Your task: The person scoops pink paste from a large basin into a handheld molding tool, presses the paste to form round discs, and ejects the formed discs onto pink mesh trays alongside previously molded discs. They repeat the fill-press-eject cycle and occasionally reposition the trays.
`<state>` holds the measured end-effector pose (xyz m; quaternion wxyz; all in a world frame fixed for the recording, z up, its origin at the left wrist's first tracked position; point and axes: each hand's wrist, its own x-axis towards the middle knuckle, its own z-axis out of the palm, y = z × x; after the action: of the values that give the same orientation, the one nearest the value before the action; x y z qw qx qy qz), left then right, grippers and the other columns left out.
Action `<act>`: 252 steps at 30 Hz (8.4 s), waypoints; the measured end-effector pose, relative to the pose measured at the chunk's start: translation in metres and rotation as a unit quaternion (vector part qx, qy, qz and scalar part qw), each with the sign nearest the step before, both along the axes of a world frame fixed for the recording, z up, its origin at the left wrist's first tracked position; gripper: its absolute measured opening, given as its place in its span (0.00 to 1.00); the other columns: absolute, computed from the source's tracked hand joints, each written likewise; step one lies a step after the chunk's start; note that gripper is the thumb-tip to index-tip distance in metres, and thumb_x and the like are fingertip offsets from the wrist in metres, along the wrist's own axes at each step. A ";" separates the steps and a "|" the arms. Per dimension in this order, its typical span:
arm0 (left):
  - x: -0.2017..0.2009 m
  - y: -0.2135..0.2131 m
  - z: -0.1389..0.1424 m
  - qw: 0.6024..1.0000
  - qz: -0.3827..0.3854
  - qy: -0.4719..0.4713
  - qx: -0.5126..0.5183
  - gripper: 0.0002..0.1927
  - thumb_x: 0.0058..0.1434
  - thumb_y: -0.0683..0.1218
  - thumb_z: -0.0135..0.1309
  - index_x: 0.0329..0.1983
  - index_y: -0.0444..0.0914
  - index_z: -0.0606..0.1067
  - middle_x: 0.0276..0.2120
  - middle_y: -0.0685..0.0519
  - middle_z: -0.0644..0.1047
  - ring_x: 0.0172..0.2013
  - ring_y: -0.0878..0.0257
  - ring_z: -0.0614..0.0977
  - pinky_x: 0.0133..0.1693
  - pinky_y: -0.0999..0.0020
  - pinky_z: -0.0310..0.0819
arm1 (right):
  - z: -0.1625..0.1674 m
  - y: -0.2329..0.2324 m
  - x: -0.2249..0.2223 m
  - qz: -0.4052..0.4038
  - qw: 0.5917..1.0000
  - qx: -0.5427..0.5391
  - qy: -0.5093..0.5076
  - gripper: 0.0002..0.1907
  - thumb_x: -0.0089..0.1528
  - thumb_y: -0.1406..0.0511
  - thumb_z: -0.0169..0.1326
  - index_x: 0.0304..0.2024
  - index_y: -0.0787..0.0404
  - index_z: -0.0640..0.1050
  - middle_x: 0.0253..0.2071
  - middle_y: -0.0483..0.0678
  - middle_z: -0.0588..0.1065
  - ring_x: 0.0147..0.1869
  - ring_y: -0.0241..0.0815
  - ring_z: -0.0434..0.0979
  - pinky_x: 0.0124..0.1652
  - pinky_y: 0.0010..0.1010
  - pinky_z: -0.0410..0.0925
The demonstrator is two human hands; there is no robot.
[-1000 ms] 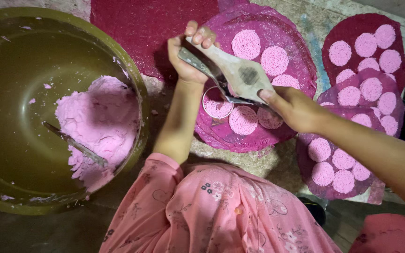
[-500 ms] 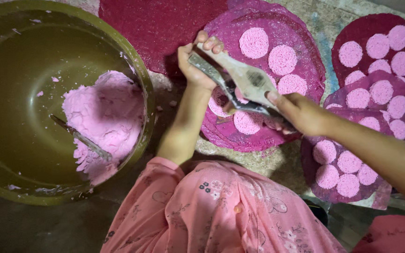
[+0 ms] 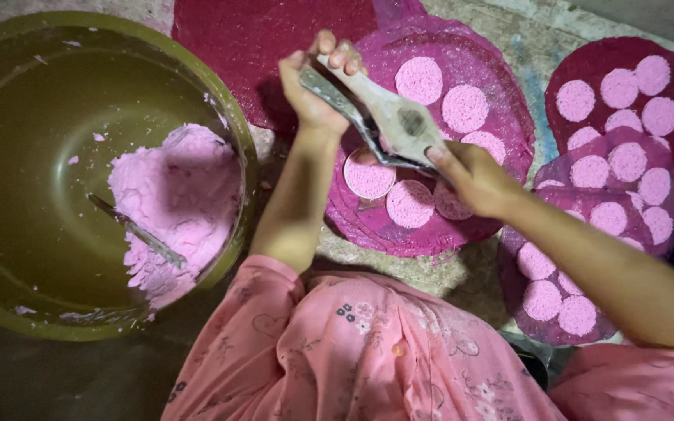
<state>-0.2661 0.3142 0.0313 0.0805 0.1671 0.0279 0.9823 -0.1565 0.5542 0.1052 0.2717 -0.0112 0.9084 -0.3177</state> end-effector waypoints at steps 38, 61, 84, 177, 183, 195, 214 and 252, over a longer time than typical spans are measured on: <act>0.002 0.025 0.021 0.979 -0.120 0.003 -0.164 0.51 0.62 0.72 0.49 0.75 0.31 0.57 0.72 0.39 0.64 0.73 0.49 0.65 0.75 0.52 0.53 | -0.033 0.089 0.012 -0.184 0.940 -0.255 -0.133 0.38 0.63 0.37 0.31 0.47 0.61 0.73 0.29 0.48 0.75 0.29 0.41 0.75 0.30 0.35 0.69; -0.038 0.022 0.016 0.976 -0.014 -0.182 0.115 0.29 0.66 0.71 0.41 0.23 0.46 0.64 0.19 0.61 0.64 0.23 0.66 0.66 0.36 0.68 0.65 | 0.034 0.007 -0.077 0.038 0.988 0.150 0.012 0.39 0.69 0.41 0.36 0.39 0.68 0.80 0.27 0.62 0.79 0.37 0.58 0.83 0.45 0.49 0.71; -0.060 0.019 0.052 0.970 0.064 -0.232 -0.020 0.30 0.64 0.70 0.31 0.18 0.45 0.59 0.13 0.60 0.57 0.15 0.66 0.57 0.24 0.65 0.54 | 0.011 0.003 -0.076 0.023 0.984 0.073 0.159 0.29 0.72 0.48 0.39 0.47 0.66 0.79 0.28 0.62 0.76 0.33 0.62 0.78 0.40 0.52 0.69; 0.125 -0.005 0.032 0.397 0.302 0.141 -0.855 0.26 0.60 0.42 0.59 0.61 0.29 0.70 0.57 0.33 0.72 0.56 0.37 0.75 0.59 0.52 0.68 | -0.017 0.082 0.028 -0.204 0.871 0.082 0.440 0.15 0.55 0.68 0.65 0.44 0.66 0.79 0.41 0.61 0.78 0.44 0.61 0.79 0.43 0.47 0.71; 0.117 0.005 0.053 0.334 0.247 0.057 -0.908 0.33 0.59 0.45 0.59 0.67 0.31 0.64 0.54 0.36 0.70 0.50 0.38 0.78 0.50 0.48 0.75 | 0.002 0.069 0.026 -0.210 0.875 0.054 0.433 0.08 0.59 0.71 0.63 0.40 0.65 0.80 0.39 0.58 0.80 0.43 0.56 0.82 0.45 0.41 0.73; 0.100 0.033 0.051 0.304 0.299 -0.004 -0.904 0.12 0.65 0.50 0.56 0.47 0.39 0.78 0.35 0.45 0.83 0.38 0.46 0.84 0.40 0.48 0.76 | -0.029 0.109 0.024 -0.154 0.876 0.008 0.457 0.08 0.68 0.66 0.55 0.44 0.67 0.78 0.38 0.65 0.78 0.43 0.64 0.78 0.41 0.46 0.68; -0.025 0.301 0.064 0.557 0.281 0.168 -0.763 0.08 0.67 0.47 0.56 0.41 0.37 0.73 0.28 0.41 0.79 0.32 0.43 0.83 0.34 0.49 0.74 | 0.028 0.364 -0.009 -0.255 0.841 0.067 0.473 0.07 0.70 0.66 0.55 0.45 0.66 0.77 0.37 0.63 0.77 0.39 0.60 0.79 0.40 0.43 0.70; 0.299 -0.094 -0.037 0.273 0.324 0.134 -0.896 0.15 0.43 0.46 0.65 0.34 0.38 0.76 0.44 0.42 0.73 0.49 0.41 0.73 0.54 0.46 0.63 | -0.010 -0.259 -0.075 -0.024 0.947 -0.107 0.301 0.39 0.53 0.62 0.66 0.59 0.74 0.63 0.51 0.73 0.72 0.51 0.73 0.74 0.47 0.53 0.68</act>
<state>0.0328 0.2204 -0.0062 -0.1504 0.0964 0.9525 0.2466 -0.2319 0.2949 0.0952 -0.0247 -0.1135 0.9084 -0.4015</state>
